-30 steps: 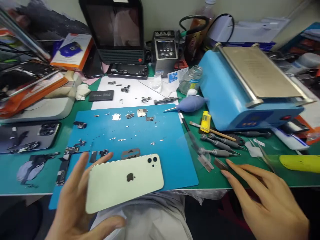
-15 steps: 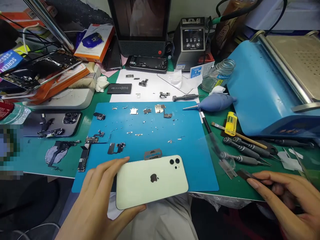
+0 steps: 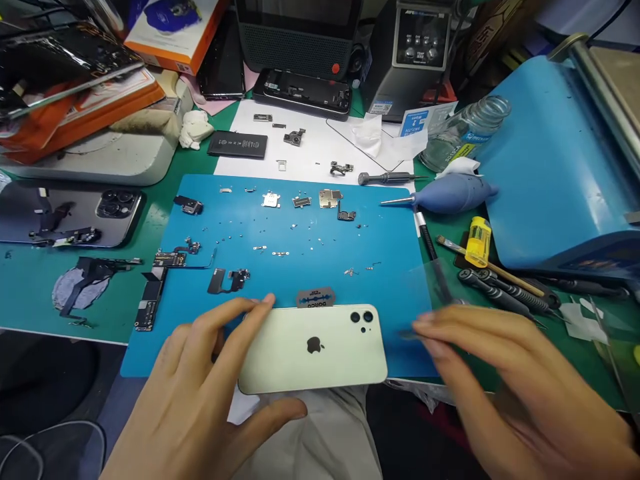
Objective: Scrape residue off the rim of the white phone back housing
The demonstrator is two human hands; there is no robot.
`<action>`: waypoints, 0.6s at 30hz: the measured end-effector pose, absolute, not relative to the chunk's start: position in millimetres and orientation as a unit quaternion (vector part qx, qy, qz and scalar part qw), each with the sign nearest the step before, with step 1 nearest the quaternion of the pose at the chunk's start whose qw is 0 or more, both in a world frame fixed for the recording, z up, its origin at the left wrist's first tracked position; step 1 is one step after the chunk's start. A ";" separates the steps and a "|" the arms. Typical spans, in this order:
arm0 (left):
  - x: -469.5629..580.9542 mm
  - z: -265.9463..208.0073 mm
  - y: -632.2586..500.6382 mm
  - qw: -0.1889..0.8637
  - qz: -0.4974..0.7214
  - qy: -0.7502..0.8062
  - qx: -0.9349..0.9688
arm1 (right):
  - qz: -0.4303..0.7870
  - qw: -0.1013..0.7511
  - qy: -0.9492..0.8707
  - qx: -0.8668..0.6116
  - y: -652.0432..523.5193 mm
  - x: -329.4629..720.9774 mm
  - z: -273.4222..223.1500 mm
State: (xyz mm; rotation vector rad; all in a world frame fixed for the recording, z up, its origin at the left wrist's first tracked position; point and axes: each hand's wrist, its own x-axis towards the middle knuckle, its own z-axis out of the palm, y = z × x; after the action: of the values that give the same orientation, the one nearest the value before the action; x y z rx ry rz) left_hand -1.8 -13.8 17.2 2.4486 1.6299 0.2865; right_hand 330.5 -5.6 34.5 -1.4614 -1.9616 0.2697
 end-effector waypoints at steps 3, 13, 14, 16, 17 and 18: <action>-1.1 14.7 -10.8 0.093 0.097 0.544 0.828 | 0.115 0.306 -0.788 -0.521 25.5 295.8 41.1; -1.2 12.0 -10.5 0.109 0.137 0.548 0.818 | 0.141 0.269 -0.808 -0.505 38.4 295.4 33.3; -0.6 13.2 -11.0 0.111 0.133 0.553 0.815 | 0.145 0.266 -0.808 -0.506 38.6 295.0 33.4; 1.1 15.6 -11.9 0.116 0.120 0.567 0.807 | 0.154 0.260 -0.808 -0.507 38.8 295.3 33.2; 2.0 16.5 -12.2 0.118 0.116 0.572 0.803 | 0.158 0.258 -0.808 -0.505 38.8 295.8 33.0; 2.8 17.0 -12.3 0.117 0.117 0.574 0.802 | 0.161 0.256 -0.809 -0.503 38.8 296.3 32.8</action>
State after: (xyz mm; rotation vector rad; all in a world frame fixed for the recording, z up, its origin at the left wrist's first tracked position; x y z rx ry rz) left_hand 2.8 -12.3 17.0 2.3469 1.6817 0.3438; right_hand 296.3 38.8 32.8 -1.3659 -2.1967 0.4372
